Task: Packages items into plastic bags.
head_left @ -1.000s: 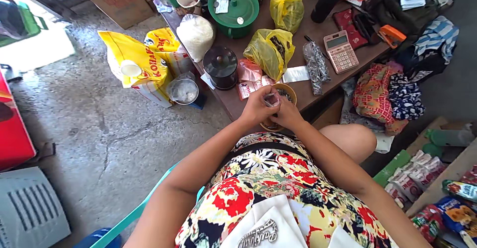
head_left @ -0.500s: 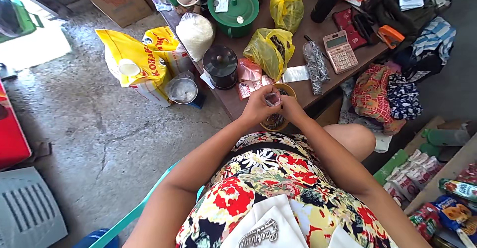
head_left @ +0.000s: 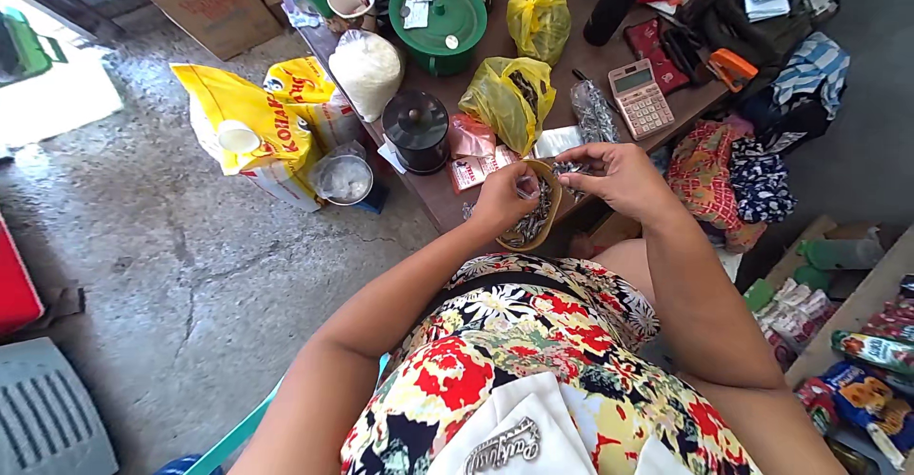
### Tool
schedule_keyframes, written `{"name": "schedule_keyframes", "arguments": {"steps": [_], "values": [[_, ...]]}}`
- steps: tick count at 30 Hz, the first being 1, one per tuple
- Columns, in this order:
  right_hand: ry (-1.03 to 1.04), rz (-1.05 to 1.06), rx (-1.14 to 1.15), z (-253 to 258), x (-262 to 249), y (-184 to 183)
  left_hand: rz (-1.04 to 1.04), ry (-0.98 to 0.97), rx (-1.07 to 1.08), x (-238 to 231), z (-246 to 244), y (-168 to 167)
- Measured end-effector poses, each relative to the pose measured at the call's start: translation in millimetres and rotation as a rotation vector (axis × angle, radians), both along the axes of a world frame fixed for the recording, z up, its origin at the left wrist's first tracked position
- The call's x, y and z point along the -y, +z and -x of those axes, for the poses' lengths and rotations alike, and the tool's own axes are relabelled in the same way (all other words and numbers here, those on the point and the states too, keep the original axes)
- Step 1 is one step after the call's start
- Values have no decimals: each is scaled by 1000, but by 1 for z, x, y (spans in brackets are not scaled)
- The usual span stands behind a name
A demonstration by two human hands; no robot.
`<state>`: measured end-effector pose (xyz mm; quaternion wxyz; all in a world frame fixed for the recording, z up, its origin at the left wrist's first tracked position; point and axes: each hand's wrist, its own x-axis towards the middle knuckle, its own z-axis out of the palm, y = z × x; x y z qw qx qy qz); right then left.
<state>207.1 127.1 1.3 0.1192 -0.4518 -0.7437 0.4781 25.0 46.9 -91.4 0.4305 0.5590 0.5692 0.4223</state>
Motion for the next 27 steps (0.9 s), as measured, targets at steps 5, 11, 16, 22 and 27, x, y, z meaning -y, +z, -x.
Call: {"name": "schedule_keyframes", "arguments": {"steps": [5, 11, 16, 22, 27], "values": [[142, -32, 40, 12, 9, 11, 41, -43, -40, -7, -7, 2], [316, -223, 245, 26, 11, 0, 23, -53, -32, -7, -9, -2], [392, -353, 254, 32, 15, 0, -3, -21, -59, -6, -8, -3], [436, -411, 215, 33, 16, -3, -41, -4, -22, -5, -6, -9], [453, -493, 135, 33, 19, -5, -80, 11, -19, -2, -5, -6]]}}
